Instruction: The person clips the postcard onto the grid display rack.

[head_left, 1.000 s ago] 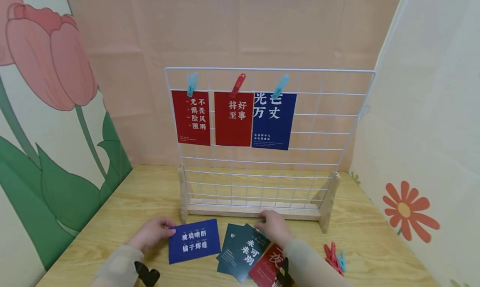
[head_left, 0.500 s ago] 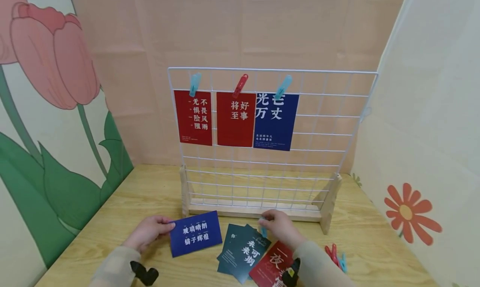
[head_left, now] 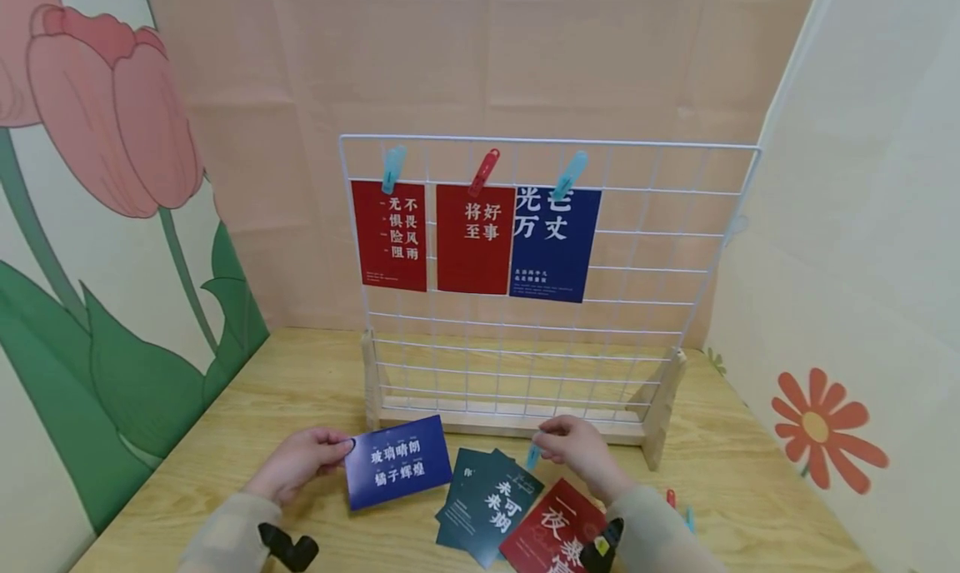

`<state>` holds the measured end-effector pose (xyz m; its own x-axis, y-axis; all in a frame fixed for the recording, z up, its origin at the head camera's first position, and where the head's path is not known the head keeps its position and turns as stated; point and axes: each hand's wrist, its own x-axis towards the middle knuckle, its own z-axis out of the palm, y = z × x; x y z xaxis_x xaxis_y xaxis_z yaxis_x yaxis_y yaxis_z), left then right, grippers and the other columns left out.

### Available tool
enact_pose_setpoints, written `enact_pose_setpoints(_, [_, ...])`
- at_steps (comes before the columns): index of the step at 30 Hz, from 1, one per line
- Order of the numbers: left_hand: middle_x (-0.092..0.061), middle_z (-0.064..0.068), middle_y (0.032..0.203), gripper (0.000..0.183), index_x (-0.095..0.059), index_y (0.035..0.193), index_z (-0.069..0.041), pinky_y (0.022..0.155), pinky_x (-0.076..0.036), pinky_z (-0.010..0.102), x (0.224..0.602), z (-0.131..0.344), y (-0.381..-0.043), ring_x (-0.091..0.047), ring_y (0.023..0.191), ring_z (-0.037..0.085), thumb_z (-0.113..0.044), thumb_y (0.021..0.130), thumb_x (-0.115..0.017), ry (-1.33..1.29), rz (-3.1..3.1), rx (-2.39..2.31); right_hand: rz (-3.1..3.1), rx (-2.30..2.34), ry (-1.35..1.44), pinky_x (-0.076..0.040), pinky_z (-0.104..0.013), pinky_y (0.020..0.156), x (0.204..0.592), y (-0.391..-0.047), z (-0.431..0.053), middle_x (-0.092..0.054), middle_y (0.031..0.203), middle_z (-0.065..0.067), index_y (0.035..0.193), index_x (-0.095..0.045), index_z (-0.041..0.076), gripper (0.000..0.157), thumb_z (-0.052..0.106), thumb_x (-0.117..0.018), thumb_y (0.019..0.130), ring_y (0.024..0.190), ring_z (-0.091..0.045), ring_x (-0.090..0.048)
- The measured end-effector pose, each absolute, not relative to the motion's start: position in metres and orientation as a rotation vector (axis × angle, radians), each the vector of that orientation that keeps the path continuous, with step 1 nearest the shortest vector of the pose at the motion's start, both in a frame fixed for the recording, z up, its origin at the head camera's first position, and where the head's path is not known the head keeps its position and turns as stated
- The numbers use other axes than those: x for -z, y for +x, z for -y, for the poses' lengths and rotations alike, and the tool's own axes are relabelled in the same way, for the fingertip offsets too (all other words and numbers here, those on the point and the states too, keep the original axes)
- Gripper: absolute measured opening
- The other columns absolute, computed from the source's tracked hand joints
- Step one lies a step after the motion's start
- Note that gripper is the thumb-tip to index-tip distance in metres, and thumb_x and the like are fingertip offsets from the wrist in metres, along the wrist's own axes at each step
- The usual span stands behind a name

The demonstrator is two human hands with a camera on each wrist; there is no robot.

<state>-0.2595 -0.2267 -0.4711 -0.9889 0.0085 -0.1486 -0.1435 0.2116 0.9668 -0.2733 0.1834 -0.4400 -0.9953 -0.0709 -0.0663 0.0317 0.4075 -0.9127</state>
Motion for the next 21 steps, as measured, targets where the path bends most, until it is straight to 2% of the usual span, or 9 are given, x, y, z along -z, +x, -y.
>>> enact_pose_setpoints(10, [-0.064,0.008,0.089,0.020,-0.061,0.101,0.005,0.076,-0.050,0.036,0.460,0.216,-0.256,-0.061,0.081,0.019,-0.011,0.092,-0.064,-0.059,-2.294,-1.920,-2.486,1.654,0.017,-0.050,-0.045,0.087,0.430,-0.271,-0.199,-0.063,0.102,-0.009,0.115,-0.058,-0.002,0.040,0.023,-0.071,0.086,0.088,-0.021,-0.065])
enact_pose_setpoints(18, [-0.063,0.008,0.088,0.019,-0.061,0.102,0.005,0.079,-0.050,0.040,0.453,0.207,-0.255,-0.059,0.082,0.020,-0.012,0.093,-0.063,-0.044,-2.284,-1.931,-2.527,1.600,-0.008,-0.046,-0.050,0.092,0.420,-0.265,-0.209,-0.065,0.104,-0.008,0.122,-0.058,-0.003,0.047,0.024,-0.071,0.087,0.093,-0.022,-0.065])
enact_pose_setpoints(21, [-0.063,0.007,0.087,0.018,-0.062,0.101,0.004,0.078,-0.050,0.039,0.451,0.203,-0.255,-0.059,0.081,0.020,-0.012,0.094,-0.063,-0.048,-2.288,-1.938,-2.519,1.626,-0.009,-0.049,-0.047,0.090,0.416,-0.263,-0.213,-0.066,0.105,-0.009,0.122,-0.058,-0.004,0.043,0.021,-0.069,0.089,0.094,-0.024,-0.065])
